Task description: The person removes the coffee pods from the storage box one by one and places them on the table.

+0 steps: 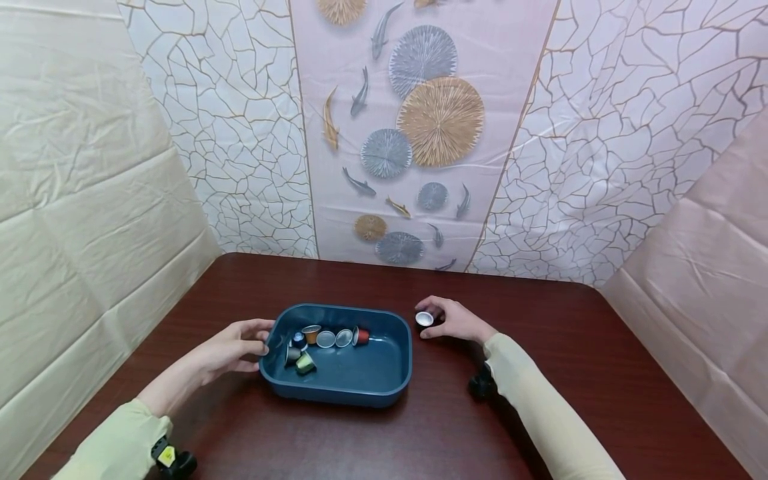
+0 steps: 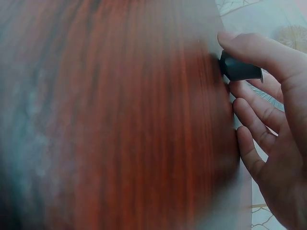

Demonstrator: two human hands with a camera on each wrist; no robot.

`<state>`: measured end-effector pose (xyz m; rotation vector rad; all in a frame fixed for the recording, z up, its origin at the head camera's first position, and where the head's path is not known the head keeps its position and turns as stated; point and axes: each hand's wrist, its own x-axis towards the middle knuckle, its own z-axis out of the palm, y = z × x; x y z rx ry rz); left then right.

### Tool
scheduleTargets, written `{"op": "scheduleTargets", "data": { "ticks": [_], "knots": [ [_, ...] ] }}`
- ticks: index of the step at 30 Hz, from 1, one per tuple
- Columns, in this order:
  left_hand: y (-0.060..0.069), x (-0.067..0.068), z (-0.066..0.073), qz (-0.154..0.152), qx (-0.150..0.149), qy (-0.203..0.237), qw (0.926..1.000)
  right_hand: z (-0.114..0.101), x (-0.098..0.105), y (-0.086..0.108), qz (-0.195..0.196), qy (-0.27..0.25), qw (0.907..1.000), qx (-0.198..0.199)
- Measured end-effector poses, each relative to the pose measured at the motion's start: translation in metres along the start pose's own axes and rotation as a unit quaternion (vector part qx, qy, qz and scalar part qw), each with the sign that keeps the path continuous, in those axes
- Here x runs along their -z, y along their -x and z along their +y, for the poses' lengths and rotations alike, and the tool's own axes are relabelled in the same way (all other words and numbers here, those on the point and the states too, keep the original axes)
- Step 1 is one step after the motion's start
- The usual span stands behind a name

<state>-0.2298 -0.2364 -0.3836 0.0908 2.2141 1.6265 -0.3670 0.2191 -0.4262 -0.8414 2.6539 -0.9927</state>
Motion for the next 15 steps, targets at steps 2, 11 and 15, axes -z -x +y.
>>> {"op": "scheduleTargets", "data": {
  "ticks": [2, 11, 15],
  "knots": [
    [0.0001, 0.0002, -0.0003, -0.001, -0.002, 0.001, 1.0000, 0.0008, 0.0000, 0.0000, 0.001, -0.005, 1.0000, 0.000],
    [0.0007, 0.0000, 0.0006, 0.000, -0.002, 0.001, 1.0000, 0.0013, 0.0033, -0.0008, -0.007, -0.012, 0.9999, 0.005],
    [0.0006, -0.0004, 0.0016, 0.003, -0.003, -0.001, 1.0000, -0.0003, 0.0080, -0.0003, -0.011, -0.011, 0.9998, 0.009]
  ]
}}
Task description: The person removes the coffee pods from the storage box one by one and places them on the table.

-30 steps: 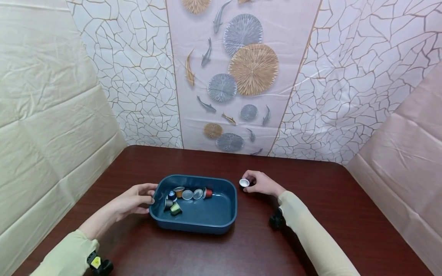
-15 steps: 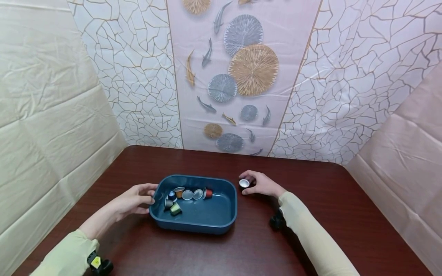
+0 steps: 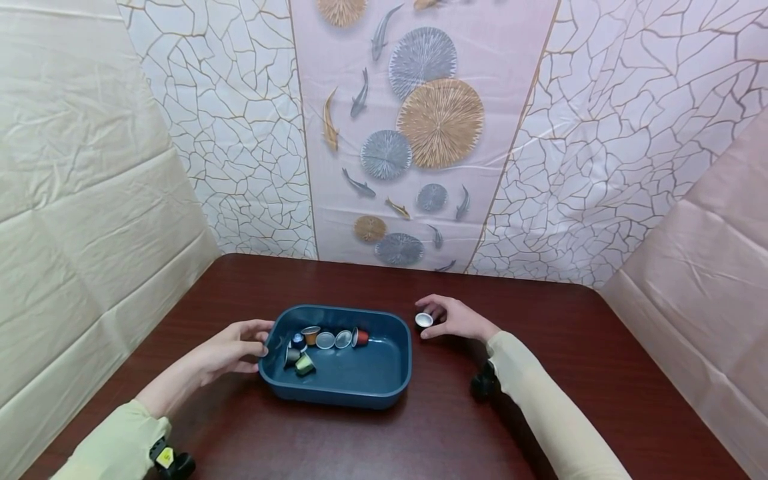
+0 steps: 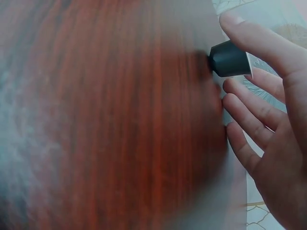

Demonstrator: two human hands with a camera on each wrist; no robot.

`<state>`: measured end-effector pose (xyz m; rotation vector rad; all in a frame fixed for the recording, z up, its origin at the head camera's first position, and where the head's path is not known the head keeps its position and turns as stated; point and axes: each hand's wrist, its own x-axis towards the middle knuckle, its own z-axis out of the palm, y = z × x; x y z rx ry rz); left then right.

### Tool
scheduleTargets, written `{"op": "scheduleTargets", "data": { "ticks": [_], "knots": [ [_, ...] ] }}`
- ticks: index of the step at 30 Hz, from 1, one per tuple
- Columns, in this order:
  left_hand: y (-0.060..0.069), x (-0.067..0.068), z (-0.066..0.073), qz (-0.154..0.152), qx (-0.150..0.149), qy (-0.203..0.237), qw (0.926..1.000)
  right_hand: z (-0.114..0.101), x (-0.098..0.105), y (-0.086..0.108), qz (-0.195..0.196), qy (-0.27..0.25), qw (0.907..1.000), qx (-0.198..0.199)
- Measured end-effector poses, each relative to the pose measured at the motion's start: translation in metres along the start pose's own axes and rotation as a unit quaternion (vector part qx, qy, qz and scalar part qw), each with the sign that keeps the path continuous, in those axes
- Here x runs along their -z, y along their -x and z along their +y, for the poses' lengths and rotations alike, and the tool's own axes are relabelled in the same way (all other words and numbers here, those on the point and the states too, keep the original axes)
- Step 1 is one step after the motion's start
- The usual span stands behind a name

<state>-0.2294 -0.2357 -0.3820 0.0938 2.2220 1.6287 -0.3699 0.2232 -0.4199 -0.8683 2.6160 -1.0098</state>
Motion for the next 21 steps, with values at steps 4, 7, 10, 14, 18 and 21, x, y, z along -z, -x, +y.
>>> {"op": "scheduleTargets", "data": {
  "ticks": [4, 7, 10, 14, 18, 21],
  "knots": [
    [0.000, 0.000, 0.000, 0.001, 0.001, 0.000, 1.0000, -0.003, 0.006, -0.001, -0.001, -0.009, 1.0000, 0.001],
    [-0.001, 0.000, -0.001, 0.000, 0.000, 0.001, 1.0000, -0.008, 0.013, -0.003, -0.001, -0.022, 0.9998, 0.004],
    [-0.001, 0.000, -0.001, 0.000, -0.002, 0.003, 1.0000, -0.014, 0.020, -0.006, 0.000, -0.020, 0.9998, 0.010],
    [-0.001, 0.000, -0.001, 0.000, -0.004, 0.007, 1.0000, -0.027, 0.027, -0.010, 0.003, -0.006, 0.9997, 0.022],
    [0.000, -0.001, -0.002, -0.006, -0.007, 0.011, 0.9999, -0.044, 0.032, -0.016, 0.000, -0.002, 0.9995, 0.032],
    [0.000, -0.001, -0.001, -0.008, -0.005, 0.013, 0.9999, -0.057, 0.033, -0.023, -0.005, 0.000, 0.9993, 0.037]
  ]
}}
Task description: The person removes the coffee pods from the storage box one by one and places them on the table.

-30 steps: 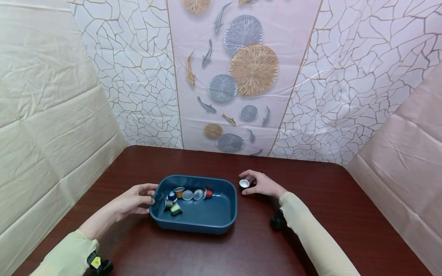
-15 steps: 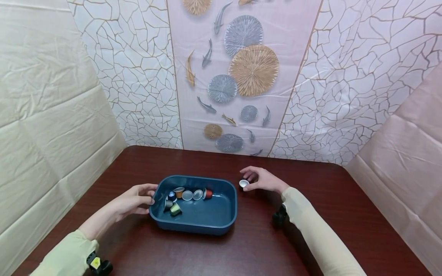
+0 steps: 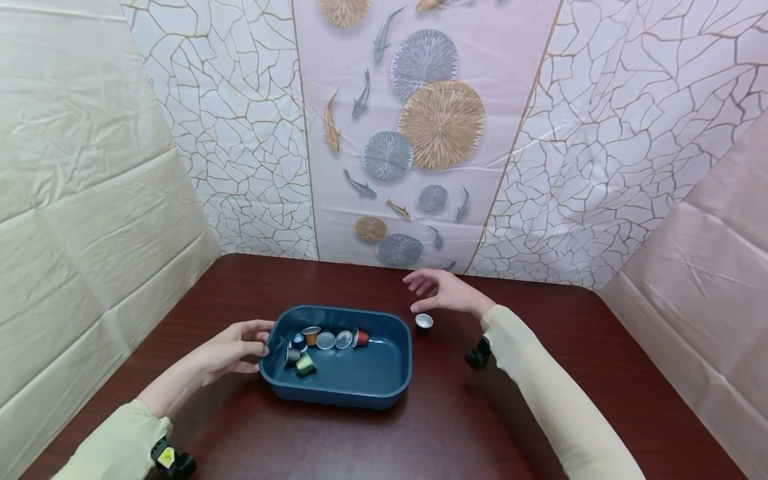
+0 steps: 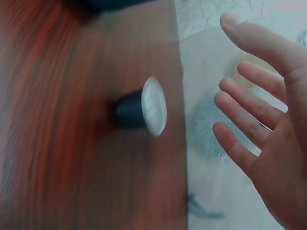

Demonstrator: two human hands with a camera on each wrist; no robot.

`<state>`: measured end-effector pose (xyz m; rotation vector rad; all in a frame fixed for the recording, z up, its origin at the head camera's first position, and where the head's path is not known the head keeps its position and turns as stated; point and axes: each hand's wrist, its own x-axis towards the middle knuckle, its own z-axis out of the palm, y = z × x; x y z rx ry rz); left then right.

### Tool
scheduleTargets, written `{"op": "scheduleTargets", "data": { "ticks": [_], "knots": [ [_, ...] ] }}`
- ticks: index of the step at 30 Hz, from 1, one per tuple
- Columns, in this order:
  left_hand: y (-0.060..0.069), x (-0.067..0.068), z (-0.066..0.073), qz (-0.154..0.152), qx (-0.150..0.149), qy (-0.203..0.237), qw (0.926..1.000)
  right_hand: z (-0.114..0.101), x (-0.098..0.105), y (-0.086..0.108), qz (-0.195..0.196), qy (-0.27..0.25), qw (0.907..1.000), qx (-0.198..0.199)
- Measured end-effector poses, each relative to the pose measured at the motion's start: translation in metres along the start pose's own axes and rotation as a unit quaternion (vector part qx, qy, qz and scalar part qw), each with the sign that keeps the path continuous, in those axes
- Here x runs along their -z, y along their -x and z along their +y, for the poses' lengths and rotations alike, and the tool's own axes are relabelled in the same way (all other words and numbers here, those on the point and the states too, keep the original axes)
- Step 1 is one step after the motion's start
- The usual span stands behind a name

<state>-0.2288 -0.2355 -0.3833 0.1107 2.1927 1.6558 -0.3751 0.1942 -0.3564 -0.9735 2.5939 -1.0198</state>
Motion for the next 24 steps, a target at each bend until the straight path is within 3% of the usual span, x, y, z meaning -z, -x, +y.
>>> {"op": "scheduleTargets", "data": {
  "ticks": [11, 24],
  "knots": [
    [-0.001, 0.001, 0.000, 0.008, 0.006, -0.002, 0.9999, -0.040, -0.002, -0.033, -0.036, 0.014, 0.9980, 0.050],
    [-0.002, 0.001, -0.003, 0.006, 0.003, 0.003, 1.0000, -0.085, -0.035, -0.065, -0.097, 0.026, 0.9873, 0.123]
  ]
}}
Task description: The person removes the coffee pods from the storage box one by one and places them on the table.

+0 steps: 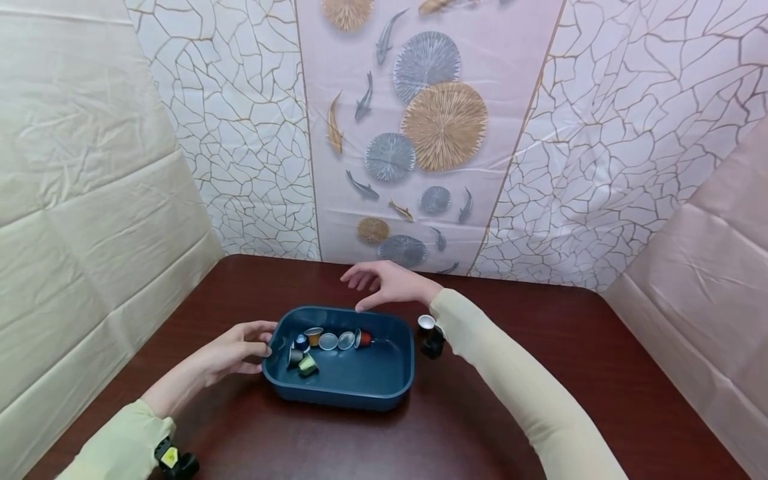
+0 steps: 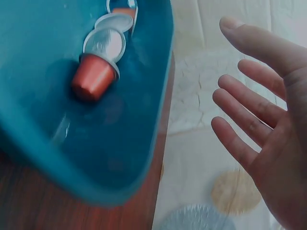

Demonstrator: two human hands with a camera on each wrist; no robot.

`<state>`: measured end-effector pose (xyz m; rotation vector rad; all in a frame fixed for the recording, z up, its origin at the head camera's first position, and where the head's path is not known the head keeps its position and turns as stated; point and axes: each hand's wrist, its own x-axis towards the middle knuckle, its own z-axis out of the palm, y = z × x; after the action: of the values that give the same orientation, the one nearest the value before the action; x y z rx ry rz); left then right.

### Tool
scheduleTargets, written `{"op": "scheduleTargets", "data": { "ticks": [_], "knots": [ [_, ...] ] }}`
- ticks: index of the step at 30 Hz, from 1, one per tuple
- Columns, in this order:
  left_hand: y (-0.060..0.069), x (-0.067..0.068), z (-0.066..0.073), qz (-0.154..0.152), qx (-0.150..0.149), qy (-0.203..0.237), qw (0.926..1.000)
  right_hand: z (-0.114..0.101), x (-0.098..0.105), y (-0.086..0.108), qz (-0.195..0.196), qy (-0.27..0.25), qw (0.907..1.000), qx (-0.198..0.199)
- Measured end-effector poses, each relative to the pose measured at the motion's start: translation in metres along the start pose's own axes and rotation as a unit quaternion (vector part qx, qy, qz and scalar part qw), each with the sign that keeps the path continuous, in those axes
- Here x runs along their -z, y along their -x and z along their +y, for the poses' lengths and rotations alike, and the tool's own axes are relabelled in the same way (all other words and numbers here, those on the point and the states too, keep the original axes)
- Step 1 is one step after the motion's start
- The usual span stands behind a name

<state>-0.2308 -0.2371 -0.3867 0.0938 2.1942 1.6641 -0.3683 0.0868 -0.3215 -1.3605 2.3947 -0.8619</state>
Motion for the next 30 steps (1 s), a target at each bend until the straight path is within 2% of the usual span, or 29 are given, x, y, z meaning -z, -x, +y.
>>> {"op": "scheduleTargets", "data": {
  "ticks": [6, 18, 24, 30],
  "knots": [
    [0.000, 0.000, 0.000, -0.001, 0.002, 0.000, 1.0000, -0.020, -0.012, -0.019, -0.035, 0.010, 0.9990, 0.028],
    [0.001, 0.000, 0.002, -0.013, 0.000, 0.010, 0.9999, -0.040, -0.042, -0.050, -0.095, 0.023, 0.9926, 0.073],
    [0.003, 0.001, 0.003, -0.022, -0.005, 0.015, 0.9996, -0.048, -0.062, -0.061, -0.123, 0.052, 0.9870, 0.089],
    [0.003, 0.001, 0.002, -0.026, -0.008, 0.019, 0.9994, -0.051, -0.082, -0.066, -0.157, 0.075, 0.9809, 0.087]
  ]
}}
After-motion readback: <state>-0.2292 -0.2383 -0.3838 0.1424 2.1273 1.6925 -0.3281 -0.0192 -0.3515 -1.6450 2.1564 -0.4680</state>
